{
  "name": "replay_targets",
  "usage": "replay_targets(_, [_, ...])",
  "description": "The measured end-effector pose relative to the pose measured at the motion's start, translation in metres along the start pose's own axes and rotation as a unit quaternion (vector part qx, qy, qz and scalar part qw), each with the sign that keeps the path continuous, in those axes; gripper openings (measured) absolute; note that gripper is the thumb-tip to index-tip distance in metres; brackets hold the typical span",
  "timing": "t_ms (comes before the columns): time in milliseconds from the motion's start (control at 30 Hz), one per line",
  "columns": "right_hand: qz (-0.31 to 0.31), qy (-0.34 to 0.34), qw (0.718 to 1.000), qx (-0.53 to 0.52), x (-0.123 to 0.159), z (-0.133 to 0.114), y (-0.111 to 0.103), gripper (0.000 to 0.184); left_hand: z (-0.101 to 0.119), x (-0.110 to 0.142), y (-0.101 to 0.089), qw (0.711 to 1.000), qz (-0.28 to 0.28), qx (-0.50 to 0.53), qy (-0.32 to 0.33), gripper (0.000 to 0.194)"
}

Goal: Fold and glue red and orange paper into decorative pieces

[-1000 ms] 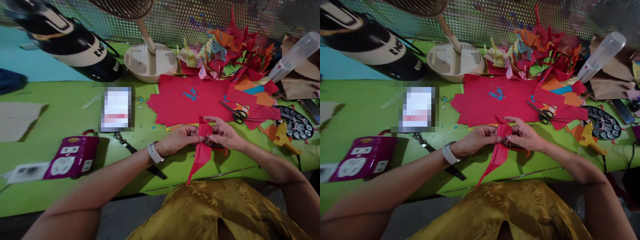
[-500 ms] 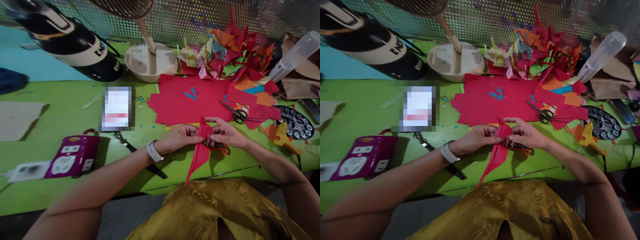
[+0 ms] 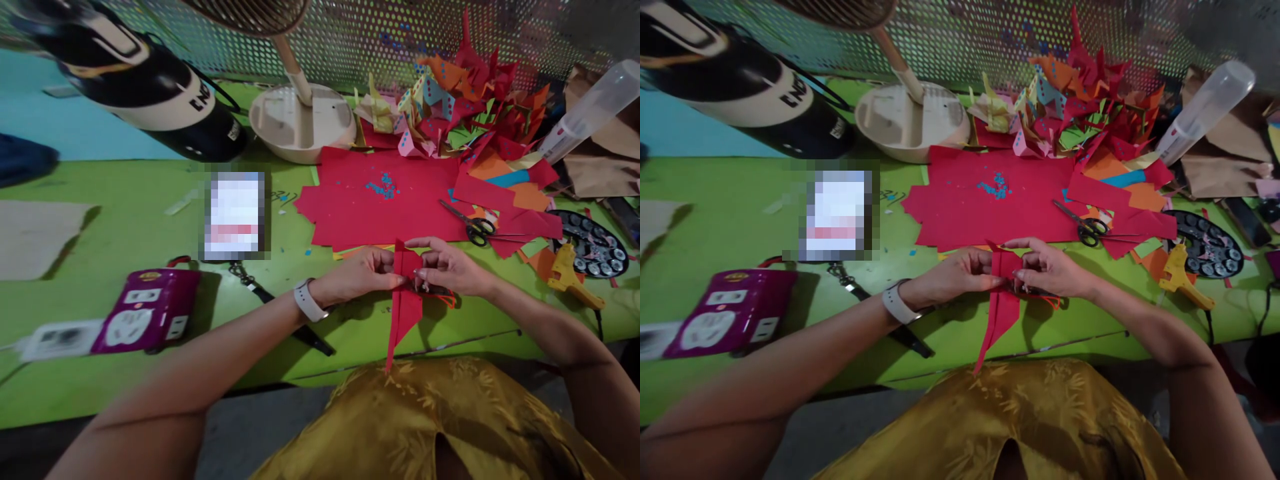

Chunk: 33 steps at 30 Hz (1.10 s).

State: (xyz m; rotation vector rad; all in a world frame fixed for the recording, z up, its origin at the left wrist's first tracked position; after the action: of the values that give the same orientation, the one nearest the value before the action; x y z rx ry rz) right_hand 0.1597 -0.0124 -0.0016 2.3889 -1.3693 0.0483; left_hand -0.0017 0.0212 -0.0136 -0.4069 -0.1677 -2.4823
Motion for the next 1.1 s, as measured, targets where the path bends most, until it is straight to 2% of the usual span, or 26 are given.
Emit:
replay_targets(100, [0.005,0.002,1.0,-0.01,0.0,0.001,-0.001,0.051,-0.002,0.0,-0.002,1.0,0.014,-0.003,-0.007,0.019])
replay_targets(533, [0.002,-0.003,1.0,-0.019,0.001,-0.003,-0.001,0.05,0.0,0.0,-0.003,0.999,-0.013,0.048,-0.019,0.018])
replay_targets(700, [0.043,-0.027,0.998,-0.034,0.0,-0.004,-0.009,0.051,-0.002,0.001,-0.007,0.994,0.032,0.093,-0.046,0.022])
replay_targets(800, [0.081,-0.038,0.996,-0.024,0.0,-0.004,-0.014,0.055,-0.004,0.0,-0.009,0.992,0.076,0.087,-0.052,0.028])
replay_targets(867, [0.089,-0.04,0.995,-0.02,-0.001,-0.005,-0.016,0.056,-0.003,0.0,-0.01,0.991,0.085,0.087,-0.047,0.03])
replay_targets(1033, [0.108,-0.034,0.994,0.002,0.001,-0.01,-0.017,0.041,0.002,0.001,-0.006,0.996,-0.003,0.065,-0.054,0.023])
replay_targets(1100, [0.131,-0.042,0.99,0.018,0.001,-0.012,-0.017,0.035,0.004,0.001,-0.006,0.998,-0.009,0.052,-0.044,0.021])
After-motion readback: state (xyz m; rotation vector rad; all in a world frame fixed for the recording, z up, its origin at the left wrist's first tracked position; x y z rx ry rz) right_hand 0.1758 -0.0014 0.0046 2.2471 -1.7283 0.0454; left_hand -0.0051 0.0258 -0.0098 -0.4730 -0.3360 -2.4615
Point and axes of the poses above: each hand's wrist, its own x-axis away from the middle knuckle, its own y-axis out of the palm, z = x × y, the point moved 4 cm from there along -x, towards the middle knuckle, and after that the axes turned 11 degrees about -x, right-handed, at the moved point
